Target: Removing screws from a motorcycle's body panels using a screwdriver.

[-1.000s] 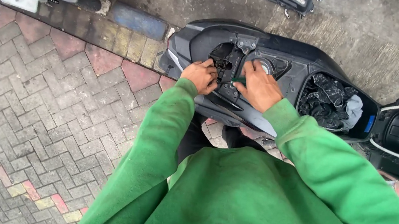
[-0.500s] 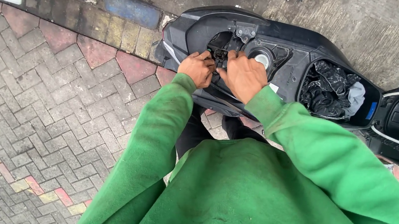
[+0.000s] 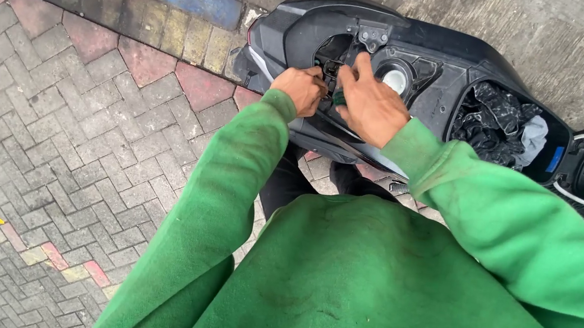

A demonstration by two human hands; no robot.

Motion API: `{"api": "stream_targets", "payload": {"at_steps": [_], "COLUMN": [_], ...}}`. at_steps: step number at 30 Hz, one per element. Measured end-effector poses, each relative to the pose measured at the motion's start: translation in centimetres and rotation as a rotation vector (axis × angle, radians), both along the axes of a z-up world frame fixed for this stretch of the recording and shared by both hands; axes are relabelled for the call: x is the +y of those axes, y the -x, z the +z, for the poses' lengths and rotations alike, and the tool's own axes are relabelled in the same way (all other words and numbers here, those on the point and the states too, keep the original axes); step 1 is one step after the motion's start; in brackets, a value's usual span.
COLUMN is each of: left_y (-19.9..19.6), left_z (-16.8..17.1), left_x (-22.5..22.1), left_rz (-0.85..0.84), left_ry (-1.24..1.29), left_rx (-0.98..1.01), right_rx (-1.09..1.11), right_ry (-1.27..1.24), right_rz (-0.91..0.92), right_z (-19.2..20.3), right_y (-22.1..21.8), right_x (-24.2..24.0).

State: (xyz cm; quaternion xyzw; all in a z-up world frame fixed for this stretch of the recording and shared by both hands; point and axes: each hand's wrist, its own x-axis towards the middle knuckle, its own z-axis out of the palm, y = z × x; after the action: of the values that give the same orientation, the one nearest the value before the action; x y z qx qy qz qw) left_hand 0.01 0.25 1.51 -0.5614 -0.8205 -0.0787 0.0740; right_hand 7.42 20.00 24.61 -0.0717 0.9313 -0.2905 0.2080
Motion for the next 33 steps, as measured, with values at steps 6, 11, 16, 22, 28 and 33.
{"api": "stream_targets", "payload": {"at_steps": [6, 11, 16, 22, 28, 33], "left_y": [0.1, 0.1, 0.2, 0.2, 0.1, 0.2], "left_z": [-0.3, -1.3, -2.9, -3.9, -2.6, -3.6], "left_x": [-0.2, -0.3, -0.3, -0.8, -0.5, -0.5], "left_rz": [-0.022, -0.046, -0.034, -0.023, -0.008, -0.012], "left_ry": [-0.024, -0.079, -0.116, -0.148, -0.175, -0.200], "left_rx": [0.012, 0.010, -0.004, 0.009, 0.007, -0.010], "right_rx": [0.073, 0.026, 0.050, 0.190, -0.020, 0.202], "right_ry": [-0.156, -0.078, 0.005, -0.330, -0.159, -0.430], "right_rz": [-0.077, -0.090, -0.023, -0.019, 0.100, 0.025], "right_z": [-5.4, -2.2, -2.7, -7.1, -5.6, -9.1], "right_y": [-0.3, -0.4, -0.2, 0.8, 1.6, 0.7], "right_x": [-0.1, 0.8, 0.2, -1.4, -1.3, -2.1]}}
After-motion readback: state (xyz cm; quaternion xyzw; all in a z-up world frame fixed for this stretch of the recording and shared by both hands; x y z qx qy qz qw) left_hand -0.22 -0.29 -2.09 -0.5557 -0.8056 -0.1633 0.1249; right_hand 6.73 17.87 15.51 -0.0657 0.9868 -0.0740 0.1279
